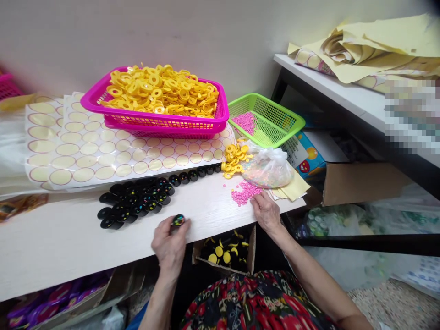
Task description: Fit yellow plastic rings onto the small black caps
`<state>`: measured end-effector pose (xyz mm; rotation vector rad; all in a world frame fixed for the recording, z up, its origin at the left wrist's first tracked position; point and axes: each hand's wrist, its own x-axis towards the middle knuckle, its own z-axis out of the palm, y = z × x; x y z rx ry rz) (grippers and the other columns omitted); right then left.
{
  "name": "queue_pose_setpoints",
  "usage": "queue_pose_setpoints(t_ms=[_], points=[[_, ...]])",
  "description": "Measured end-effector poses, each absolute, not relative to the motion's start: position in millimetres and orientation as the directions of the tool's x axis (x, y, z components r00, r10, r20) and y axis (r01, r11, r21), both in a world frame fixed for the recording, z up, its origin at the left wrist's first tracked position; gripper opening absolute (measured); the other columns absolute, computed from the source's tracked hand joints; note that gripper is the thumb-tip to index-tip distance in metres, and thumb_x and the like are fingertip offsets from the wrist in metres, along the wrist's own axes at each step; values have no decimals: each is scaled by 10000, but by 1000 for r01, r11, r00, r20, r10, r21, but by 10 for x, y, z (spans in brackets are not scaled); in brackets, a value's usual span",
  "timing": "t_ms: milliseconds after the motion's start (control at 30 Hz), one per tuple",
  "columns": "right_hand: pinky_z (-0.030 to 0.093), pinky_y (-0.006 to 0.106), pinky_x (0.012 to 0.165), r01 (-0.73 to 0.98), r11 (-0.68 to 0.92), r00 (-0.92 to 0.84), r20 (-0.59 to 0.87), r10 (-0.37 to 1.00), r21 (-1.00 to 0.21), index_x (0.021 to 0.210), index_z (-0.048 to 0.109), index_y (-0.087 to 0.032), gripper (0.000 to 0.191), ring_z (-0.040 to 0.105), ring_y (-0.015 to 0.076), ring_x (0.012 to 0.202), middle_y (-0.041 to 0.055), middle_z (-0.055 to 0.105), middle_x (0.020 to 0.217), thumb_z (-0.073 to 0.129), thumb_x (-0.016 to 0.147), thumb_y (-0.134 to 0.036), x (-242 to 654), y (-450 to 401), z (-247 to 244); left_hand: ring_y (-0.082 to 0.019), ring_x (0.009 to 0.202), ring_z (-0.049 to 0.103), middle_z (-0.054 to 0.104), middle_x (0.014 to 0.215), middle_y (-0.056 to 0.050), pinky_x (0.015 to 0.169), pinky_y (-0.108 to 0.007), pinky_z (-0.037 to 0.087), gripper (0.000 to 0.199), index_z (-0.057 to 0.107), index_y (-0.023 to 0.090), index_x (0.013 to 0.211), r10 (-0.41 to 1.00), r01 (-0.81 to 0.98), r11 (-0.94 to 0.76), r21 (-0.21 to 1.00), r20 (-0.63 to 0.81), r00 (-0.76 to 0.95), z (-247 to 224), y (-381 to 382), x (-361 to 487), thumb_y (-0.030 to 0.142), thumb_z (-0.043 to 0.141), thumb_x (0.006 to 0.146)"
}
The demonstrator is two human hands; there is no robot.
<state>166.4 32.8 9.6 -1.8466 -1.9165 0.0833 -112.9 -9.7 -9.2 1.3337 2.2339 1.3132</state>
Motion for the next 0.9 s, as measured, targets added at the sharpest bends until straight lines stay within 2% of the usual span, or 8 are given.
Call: queue_pose_setpoints(t_ms=[133,333,600,733,833,900], points=[[320,230,604,930,115,-1,311,951,-350,785,613,-194,162,508,137,721,29,557,791,470,841,-247,1628,364,90,-171,744,539,619,790,-11,707,-299,450,228,632,193,810,885,631,55,774,255,-390,19,8,-695,348,659,644],[295,228,572,934,163,-44,349,936,-319,684,591,-183,213,479,118,659,19,529,724,439,831,-167,1584,368,70,-176,726,535,629,772,-19,681,-297,452,189,624,194,811,907,662,-56,747,316,-280,2,163,-472,305,652,660],[334,223,625,888,385,-293,336,895,-252,633,550,-172,254,455,126,690,32,501,713,399,811,-72,1707,244,124,-170,735,523,627,780,-22,705,-298,443,190,618,189,841,891,693,-130,710,390,-232,-40,136,-446,311,634,697],[379,247,706,833,389,-279,309,909,-392,735,576,-175,205,484,150,776,48,529,782,406,831,-113,1759,196,144,-169,740,517,627,788,-25,705,-295,440,194,616,186,847,899,694,-114,710,371,-231,-24,132,-442,310,632,699],[397,260,709,775,357,-228,297,927,-521,816,582,-182,132,495,159,787,45,538,799,452,819,-158,1773,192,146,-168,741,522,627,787,-21,711,-296,442,193,615,192,843,904,685,-116,719,363,-227,-15,137,-440,310,637,692],[400,255,692,757,335,-207,282,937,-560,822,581,-184,121,498,155,768,40,534,794,462,813,-170,1769,204,148,-169,745,526,627,793,-19,714,-297,444,201,616,195,848,908,678,-118,726,355,-223,-20,142,-443,311,643,686]])
